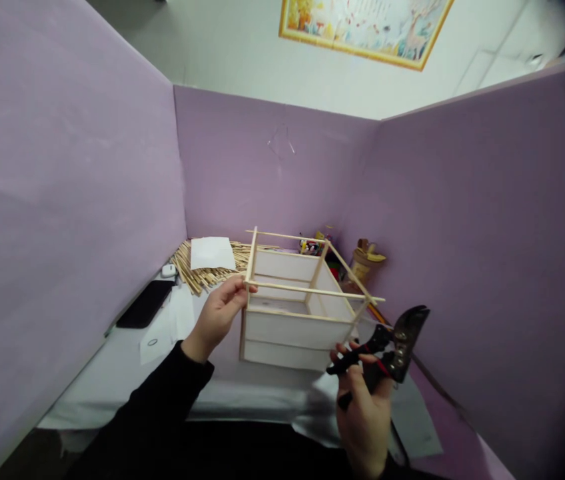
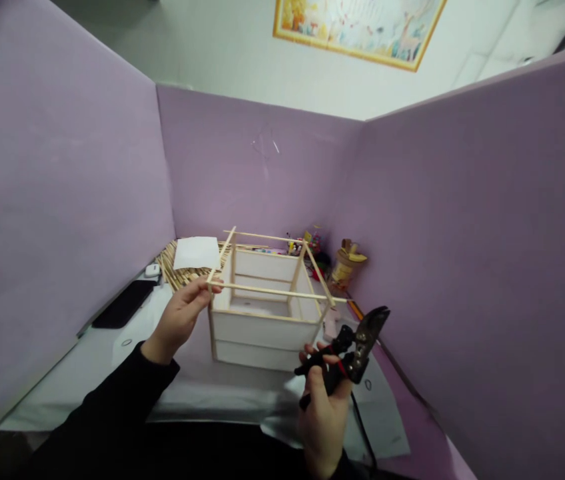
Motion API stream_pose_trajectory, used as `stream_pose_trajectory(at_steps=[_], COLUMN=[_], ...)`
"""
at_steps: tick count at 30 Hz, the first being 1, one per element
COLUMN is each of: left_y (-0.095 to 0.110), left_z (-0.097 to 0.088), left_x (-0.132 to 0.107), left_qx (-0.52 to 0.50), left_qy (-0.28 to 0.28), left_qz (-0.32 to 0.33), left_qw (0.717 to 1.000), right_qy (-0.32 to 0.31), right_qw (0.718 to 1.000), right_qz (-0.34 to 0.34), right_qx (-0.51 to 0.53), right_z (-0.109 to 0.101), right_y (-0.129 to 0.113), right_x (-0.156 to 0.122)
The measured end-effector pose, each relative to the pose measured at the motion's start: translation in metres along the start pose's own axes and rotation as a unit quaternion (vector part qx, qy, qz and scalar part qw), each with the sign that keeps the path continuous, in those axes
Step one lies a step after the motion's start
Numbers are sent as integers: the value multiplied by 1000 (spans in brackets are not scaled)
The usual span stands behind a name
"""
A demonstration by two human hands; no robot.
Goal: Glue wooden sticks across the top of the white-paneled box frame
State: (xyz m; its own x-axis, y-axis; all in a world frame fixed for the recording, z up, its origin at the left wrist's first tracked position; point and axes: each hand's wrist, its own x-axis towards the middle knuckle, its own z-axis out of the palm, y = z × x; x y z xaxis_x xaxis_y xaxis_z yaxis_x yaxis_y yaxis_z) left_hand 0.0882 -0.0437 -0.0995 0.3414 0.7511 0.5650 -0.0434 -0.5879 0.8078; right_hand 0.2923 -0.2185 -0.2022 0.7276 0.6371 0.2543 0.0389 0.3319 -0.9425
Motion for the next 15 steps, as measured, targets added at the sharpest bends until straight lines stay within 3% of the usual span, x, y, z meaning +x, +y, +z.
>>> stream_pose_trajectory(at_steps=[3,6,9,12,15], left_y=[26,56,79,88,83], left_z=[4,22,44,60,66], left_x=[-18,-38,-56,-67,-69], left_qx=[51,163,273,319,331], left_qy=[-17,-27,-78,-126,-134], left_qz=[39,105,159,187,209], left_qw=[998,981,946,921,910], right_qy=[49,25,-14,-25,-31], right_qw=[995,990,989,990,995], right_qz=[-8,17,46,44,29], right_qx=[89,139,141,135,88], right_z=[19,36,49,51,39], right_y=[-6,-11,-12,-10,-7], right_x=[35,75,106,120,120])
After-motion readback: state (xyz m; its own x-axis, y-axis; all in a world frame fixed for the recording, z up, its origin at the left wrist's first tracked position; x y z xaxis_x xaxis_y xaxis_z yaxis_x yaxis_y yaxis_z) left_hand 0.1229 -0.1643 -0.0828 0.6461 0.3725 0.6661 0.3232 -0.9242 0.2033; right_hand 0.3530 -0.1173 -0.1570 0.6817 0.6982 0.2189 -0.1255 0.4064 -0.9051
